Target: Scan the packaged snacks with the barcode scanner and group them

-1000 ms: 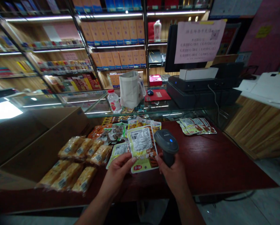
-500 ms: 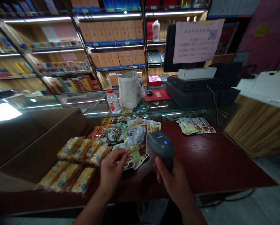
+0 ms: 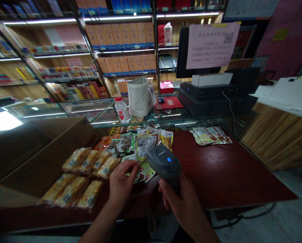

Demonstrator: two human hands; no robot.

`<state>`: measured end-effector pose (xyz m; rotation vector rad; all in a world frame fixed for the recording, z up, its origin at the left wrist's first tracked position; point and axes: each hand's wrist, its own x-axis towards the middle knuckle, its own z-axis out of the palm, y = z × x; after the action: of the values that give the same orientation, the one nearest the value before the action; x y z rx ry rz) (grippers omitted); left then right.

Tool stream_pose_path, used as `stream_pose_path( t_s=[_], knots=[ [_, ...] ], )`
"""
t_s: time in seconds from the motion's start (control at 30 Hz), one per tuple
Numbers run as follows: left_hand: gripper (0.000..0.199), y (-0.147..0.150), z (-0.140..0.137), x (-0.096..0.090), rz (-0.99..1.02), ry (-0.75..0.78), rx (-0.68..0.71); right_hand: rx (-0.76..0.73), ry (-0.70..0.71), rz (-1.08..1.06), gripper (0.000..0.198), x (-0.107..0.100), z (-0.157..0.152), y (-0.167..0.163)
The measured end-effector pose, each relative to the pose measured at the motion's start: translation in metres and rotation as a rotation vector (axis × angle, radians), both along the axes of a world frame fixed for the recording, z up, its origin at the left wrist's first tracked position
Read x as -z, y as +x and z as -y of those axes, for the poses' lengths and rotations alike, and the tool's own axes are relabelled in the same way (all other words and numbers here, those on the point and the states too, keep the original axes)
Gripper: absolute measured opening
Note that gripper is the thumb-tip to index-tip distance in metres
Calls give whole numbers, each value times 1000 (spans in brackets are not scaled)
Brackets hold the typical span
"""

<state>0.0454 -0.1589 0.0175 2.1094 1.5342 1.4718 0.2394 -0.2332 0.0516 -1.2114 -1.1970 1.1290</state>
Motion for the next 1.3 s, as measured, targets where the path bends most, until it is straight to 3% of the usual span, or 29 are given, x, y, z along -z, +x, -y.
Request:
stream_pose_path(
  t_s=[0.3, 0.5, 0.67, 0.77, 0.9, 0.97, 1.2, 1.3],
  knots=[
    [17, 11, -2, -3, -27, 2, 26, 9, 13, 17, 48, 6, 0, 8],
    [17, 41, -17, -4, -60, -9, 98, 91, 1, -33, 48, 13, -2, 28],
    [13, 74, -36, 1, 25, -23, 185, 221, 10, -91, 48, 23, -2, 49],
    [10, 105, -55, 6, 181, -187, 257, 357, 28, -157, 49, 27, -4, 65],
    [15, 164, -93, 16, 705, -676, 405, 499, 14, -251, 51, 28, -7, 88],
    [19, 195, -114, 21, 815, -779, 417, 549, 0, -287, 52, 27, -7, 97],
    [10, 291, -172, 33, 805, -993, 383, 607, 13, -314, 57, 34, -2, 122],
    [21, 324, -186, 34, 742, -1047, 364, 598, -27, -330, 59, 40, 0, 128]
  ],
)
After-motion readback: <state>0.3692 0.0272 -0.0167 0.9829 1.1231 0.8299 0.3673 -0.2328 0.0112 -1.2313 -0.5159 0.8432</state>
